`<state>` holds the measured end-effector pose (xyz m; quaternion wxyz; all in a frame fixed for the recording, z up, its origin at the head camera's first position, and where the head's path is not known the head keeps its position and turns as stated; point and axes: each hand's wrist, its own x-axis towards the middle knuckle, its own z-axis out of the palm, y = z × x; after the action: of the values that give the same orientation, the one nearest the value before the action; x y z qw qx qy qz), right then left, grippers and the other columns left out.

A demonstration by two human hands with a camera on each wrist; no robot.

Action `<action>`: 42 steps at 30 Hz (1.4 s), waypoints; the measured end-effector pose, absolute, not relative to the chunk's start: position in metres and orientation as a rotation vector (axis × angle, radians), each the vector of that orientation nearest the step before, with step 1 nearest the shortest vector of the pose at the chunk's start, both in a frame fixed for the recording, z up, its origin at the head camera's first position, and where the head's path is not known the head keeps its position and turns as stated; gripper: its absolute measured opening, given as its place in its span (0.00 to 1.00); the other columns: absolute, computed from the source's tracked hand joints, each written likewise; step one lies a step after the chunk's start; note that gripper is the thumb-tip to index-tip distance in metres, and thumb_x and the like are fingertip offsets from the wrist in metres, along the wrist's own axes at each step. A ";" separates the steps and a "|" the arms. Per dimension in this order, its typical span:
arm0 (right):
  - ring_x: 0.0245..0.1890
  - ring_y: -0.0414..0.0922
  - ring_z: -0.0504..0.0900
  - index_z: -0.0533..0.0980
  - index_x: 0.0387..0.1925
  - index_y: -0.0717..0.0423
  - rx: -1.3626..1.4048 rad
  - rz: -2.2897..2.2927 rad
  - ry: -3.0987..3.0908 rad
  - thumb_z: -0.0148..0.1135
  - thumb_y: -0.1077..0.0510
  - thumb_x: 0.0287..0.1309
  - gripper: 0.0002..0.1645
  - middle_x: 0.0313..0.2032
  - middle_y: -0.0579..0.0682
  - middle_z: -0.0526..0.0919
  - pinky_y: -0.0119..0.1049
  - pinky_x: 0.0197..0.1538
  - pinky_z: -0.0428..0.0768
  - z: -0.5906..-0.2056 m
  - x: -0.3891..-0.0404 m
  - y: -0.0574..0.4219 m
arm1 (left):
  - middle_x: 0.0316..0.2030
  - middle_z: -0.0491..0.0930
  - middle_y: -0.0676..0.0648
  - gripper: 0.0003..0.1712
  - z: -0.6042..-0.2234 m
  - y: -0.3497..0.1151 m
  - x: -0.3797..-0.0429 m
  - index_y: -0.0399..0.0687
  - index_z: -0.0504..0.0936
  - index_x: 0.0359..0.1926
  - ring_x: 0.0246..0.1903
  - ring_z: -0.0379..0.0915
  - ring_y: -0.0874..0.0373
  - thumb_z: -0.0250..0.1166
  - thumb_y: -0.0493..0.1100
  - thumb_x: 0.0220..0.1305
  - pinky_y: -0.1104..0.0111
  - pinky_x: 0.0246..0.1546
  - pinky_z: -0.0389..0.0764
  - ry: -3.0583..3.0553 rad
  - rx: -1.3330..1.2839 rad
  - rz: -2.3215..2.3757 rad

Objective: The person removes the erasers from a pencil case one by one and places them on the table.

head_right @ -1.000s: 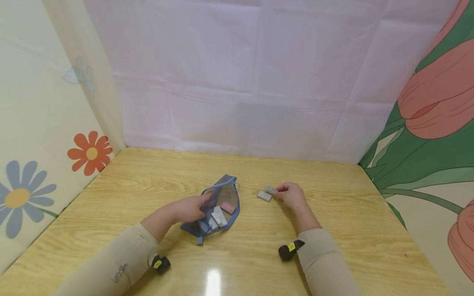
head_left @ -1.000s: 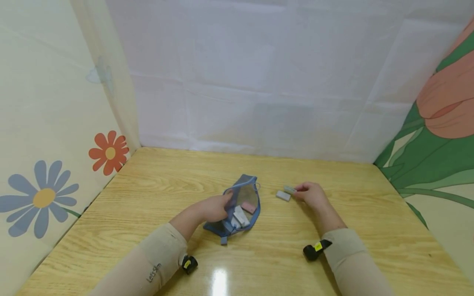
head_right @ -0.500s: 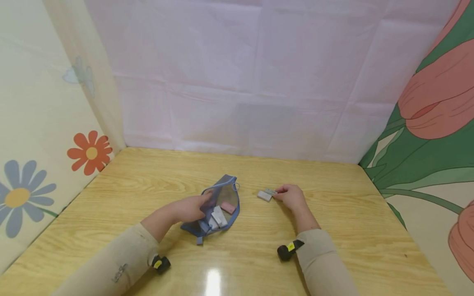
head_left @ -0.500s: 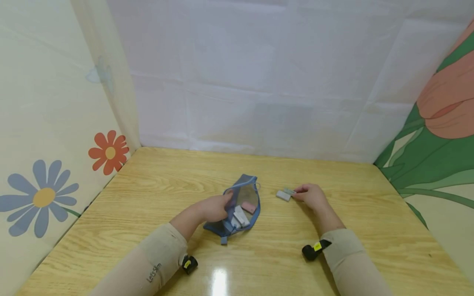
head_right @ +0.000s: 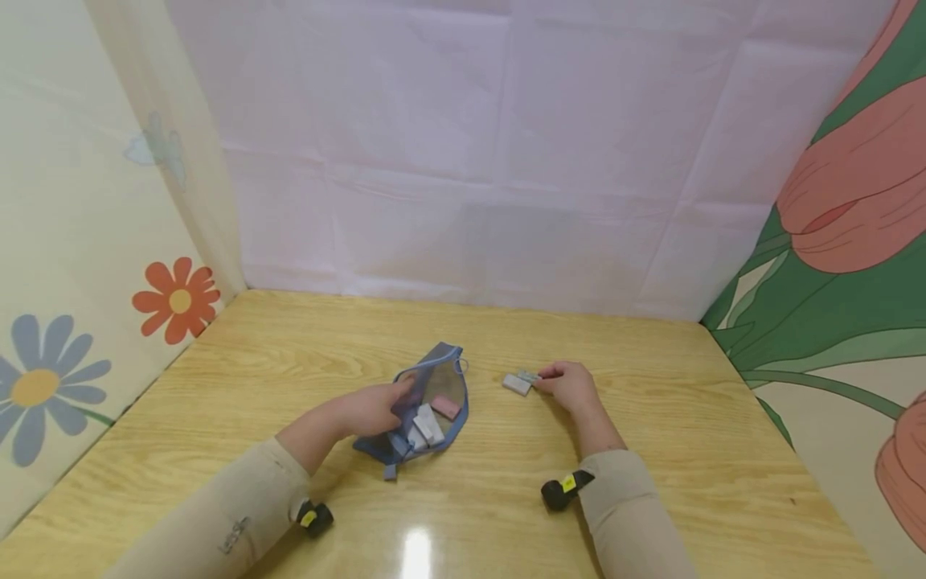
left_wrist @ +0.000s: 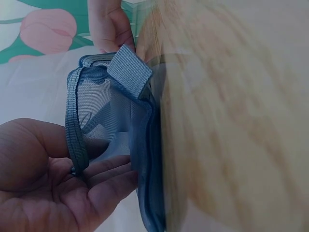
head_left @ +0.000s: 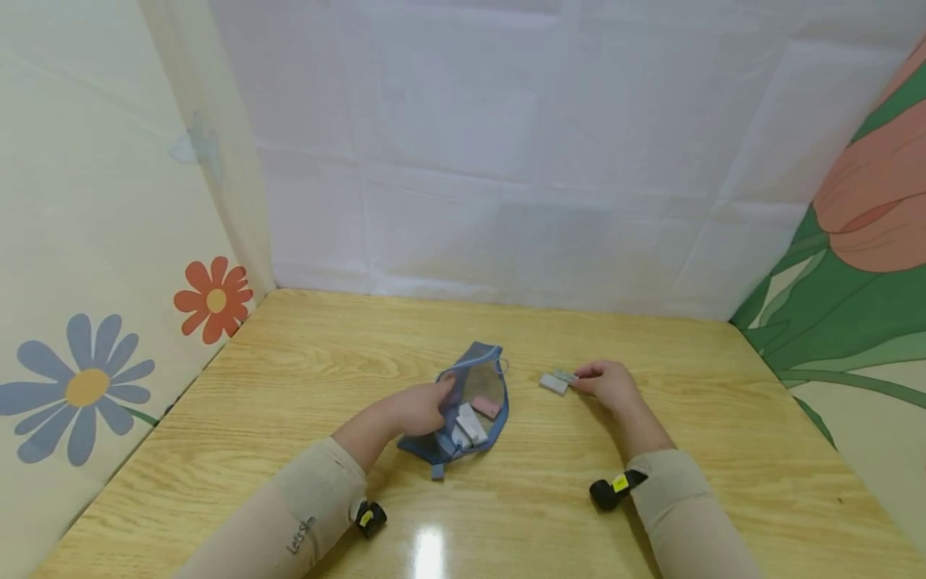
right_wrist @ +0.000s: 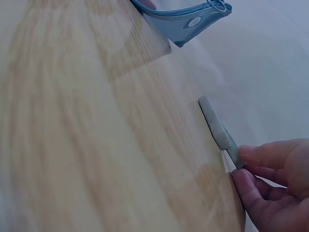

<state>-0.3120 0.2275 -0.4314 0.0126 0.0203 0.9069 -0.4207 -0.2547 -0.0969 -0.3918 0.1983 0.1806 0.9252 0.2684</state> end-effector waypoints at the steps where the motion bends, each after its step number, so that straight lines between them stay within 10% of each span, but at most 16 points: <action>1: 0.39 0.49 0.75 0.79 0.39 0.64 0.070 -1.318 2.823 0.65 0.59 0.50 0.15 0.37 0.55 0.82 0.35 0.40 0.71 -0.432 -0.312 0.228 | 0.67 0.55 0.39 0.41 -0.392 -0.097 -0.254 0.35 0.50 0.69 0.61 0.58 0.50 0.52 0.28 0.52 0.59 0.58 0.63 2.588 0.507 0.755; 42: 0.34 0.40 0.78 0.81 0.36 0.60 -0.471 -1.417 2.681 0.65 0.60 0.50 0.10 0.32 0.48 0.82 0.33 0.38 0.76 -0.404 -0.277 0.148 | 0.67 0.55 0.38 0.41 -0.392 -0.095 -0.254 0.34 0.48 0.69 0.55 0.63 0.52 0.52 0.29 0.53 0.61 0.48 0.67 2.595 0.484 0.804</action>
<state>-0.2767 0.1483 -0.4036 0.0364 -0.1535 0.8731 -0.4614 -0.2543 -0.0952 -0.3915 0.1899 0.1721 0.9234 0.2859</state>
